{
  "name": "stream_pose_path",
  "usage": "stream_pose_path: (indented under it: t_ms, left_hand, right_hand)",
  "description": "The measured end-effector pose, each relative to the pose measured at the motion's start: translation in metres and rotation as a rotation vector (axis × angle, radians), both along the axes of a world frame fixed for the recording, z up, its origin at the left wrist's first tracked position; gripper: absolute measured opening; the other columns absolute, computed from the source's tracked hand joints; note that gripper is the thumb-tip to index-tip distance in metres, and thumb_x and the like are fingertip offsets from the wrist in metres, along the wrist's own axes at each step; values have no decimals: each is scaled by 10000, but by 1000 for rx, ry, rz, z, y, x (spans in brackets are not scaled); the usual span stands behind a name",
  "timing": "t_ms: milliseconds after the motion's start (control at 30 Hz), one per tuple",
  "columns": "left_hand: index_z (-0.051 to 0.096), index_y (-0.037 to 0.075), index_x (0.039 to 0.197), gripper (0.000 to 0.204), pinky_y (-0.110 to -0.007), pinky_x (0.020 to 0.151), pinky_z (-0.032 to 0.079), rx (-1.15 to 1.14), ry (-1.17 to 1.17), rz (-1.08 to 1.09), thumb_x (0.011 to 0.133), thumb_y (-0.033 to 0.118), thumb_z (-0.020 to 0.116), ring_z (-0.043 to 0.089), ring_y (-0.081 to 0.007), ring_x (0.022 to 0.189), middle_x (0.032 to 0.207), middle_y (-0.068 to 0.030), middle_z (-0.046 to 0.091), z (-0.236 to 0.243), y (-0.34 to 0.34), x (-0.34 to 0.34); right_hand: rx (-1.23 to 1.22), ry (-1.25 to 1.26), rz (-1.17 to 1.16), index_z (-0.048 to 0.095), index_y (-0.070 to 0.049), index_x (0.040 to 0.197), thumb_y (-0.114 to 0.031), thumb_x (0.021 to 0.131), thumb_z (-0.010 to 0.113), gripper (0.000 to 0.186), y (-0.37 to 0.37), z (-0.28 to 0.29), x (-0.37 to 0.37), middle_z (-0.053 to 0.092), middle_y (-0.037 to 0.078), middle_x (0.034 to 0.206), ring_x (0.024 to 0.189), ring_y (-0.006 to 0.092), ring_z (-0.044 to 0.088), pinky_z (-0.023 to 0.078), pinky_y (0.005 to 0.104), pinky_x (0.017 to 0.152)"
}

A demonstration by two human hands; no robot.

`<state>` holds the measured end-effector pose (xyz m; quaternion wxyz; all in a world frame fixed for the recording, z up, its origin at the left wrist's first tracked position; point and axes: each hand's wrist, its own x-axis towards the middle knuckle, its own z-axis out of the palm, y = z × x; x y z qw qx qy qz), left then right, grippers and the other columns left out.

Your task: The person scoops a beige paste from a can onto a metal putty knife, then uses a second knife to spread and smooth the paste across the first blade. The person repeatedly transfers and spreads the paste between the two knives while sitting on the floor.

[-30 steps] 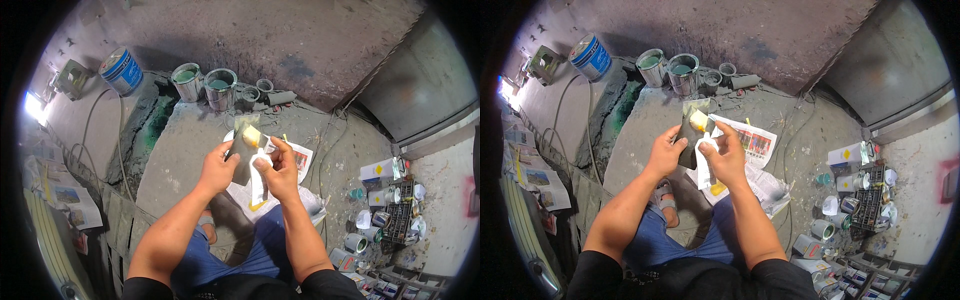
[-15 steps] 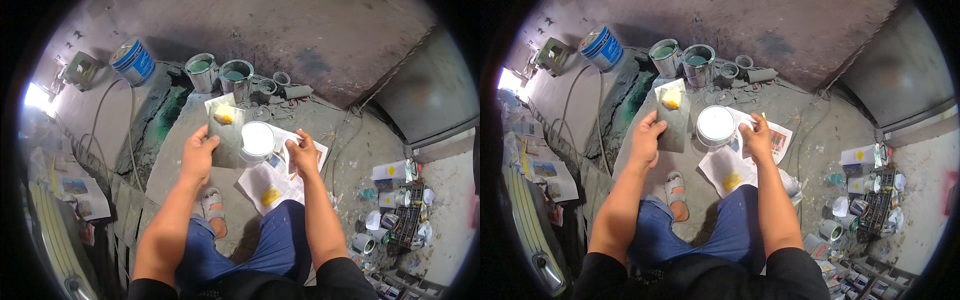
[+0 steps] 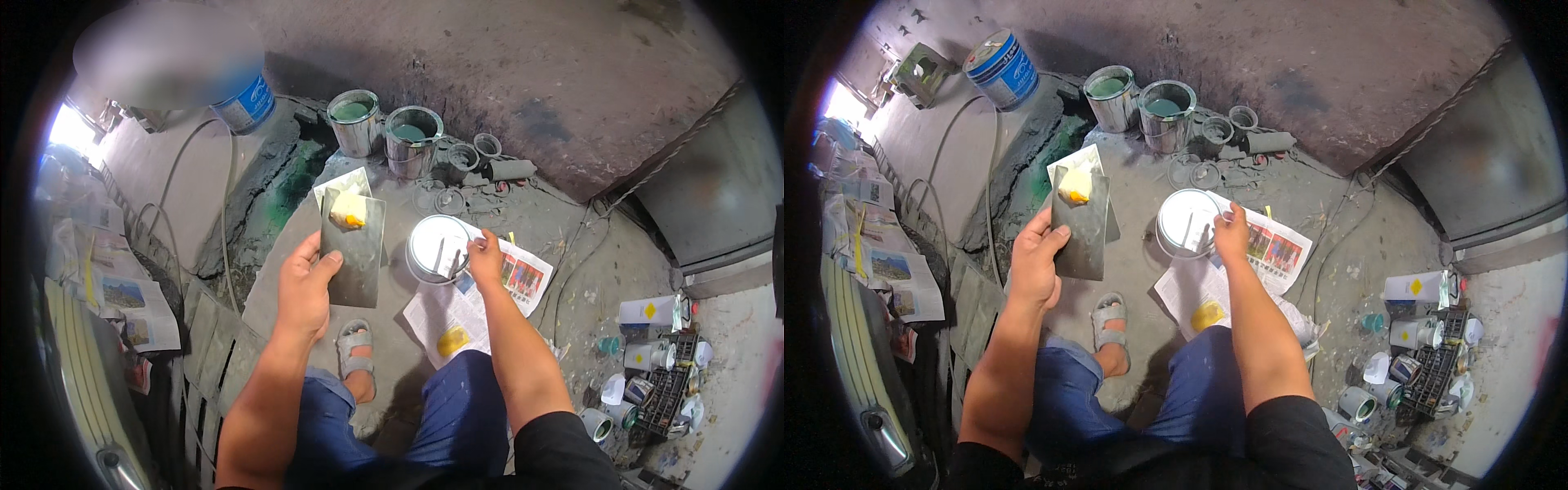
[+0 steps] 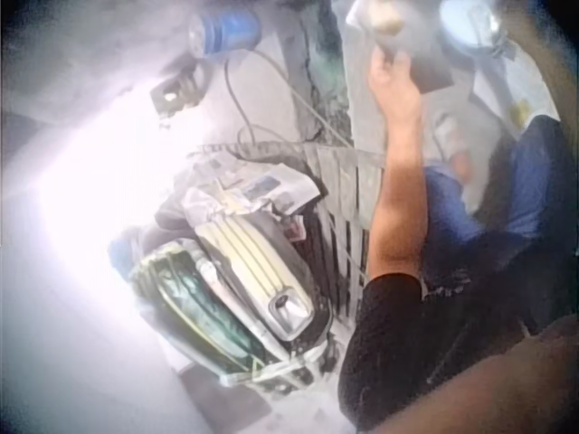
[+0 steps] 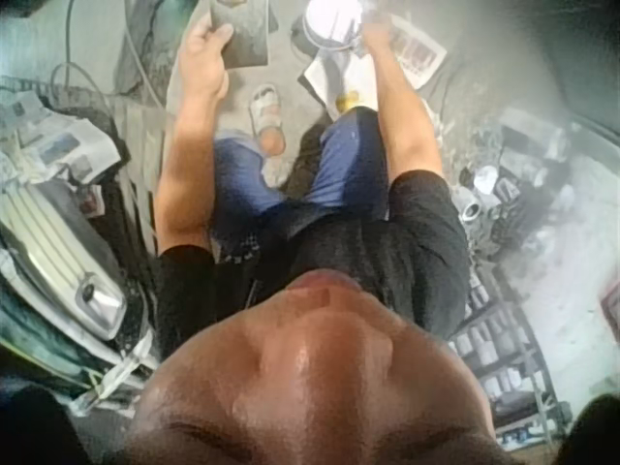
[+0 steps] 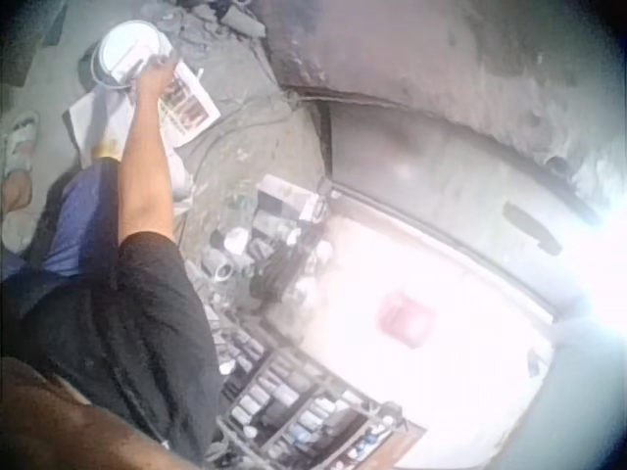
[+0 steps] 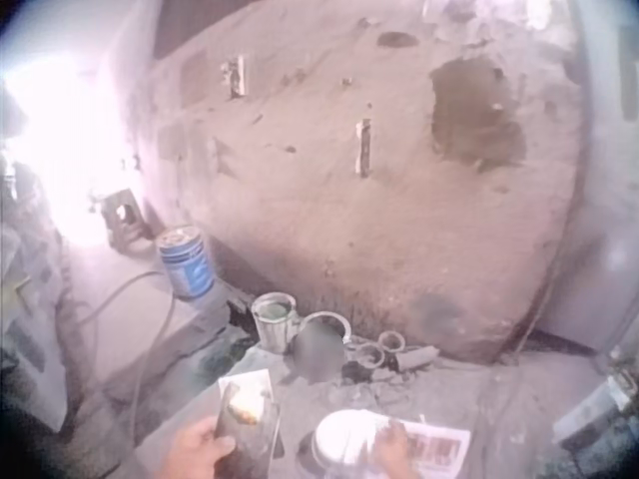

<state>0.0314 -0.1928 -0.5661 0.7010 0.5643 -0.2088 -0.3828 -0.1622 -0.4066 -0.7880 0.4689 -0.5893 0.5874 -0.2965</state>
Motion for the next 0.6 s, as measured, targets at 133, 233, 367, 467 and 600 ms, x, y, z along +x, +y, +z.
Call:
stream_pose_path:
  t_ms: [133, 233, 367, 467, 600]
  left_hand:
    - [512, -66, 1230, 369, -275, 905, 426, -8, 16, 0, 865, -12, 514, 561, -135, 1007, 1126, -91, 600, 2, -5, 1]
    - [506, -71, 1234, 373, -269, 886, 440, 13, -42, -25, 867, -4, 516, 576, -137, 983, 1110, -85, 608, 0, -8, 6]
    - [503, -75, 1236, 373, -267, 873, 451, -18, -17, -33, 871, -1, 510, 582, -132, 967, 1110, -99, 611, 2, -17, 4]
    - [500, -76, 1239, 371, -267, 871, 453, -42, -28, -52, 875, -1, 506, 581, -128, 964, 1105, -105, 612, 5, -27, 0]
    - [496, -64, 1248, 373, -269, 854, 469, -47, 31, -111, 880, -4, 504, 592, -135, 946, 1089, -98, 618, 9, -30, -14]
  right_hand:
    - [226, -114, 310, 450, -19, 1280, -55, 867, 543, 424, 33, -2, -74, 625, 119, 997, 851, 176, 619, 491, 287, 722]
    - [480, -186, 442, 437, -30, 1297, -43, 870, 541, 440, 78, -2, -128, 622, 108, 1002, 858, 166, 607, 475, 279, 762]
    - [609, -35, 388, 464, -32, 1310, -245, 918, 555, 456, 120, 12, -176, 614, 139, 1107, 1014, 200, 574, 438, 305, 896]
    - [321, 166, 385, 439, -24, 1338, -293, 910, 571, 522, 146, 40, -174, 601, 149, 1173, 1061, 253, 577, 430, 322, 931]
    - [300, 27, 286, 452, 0, 1305, -163, 876, 622, 490, 138, 105, -172, 630, 132, 1045, 875, 208, 640, 502, 303, 777]
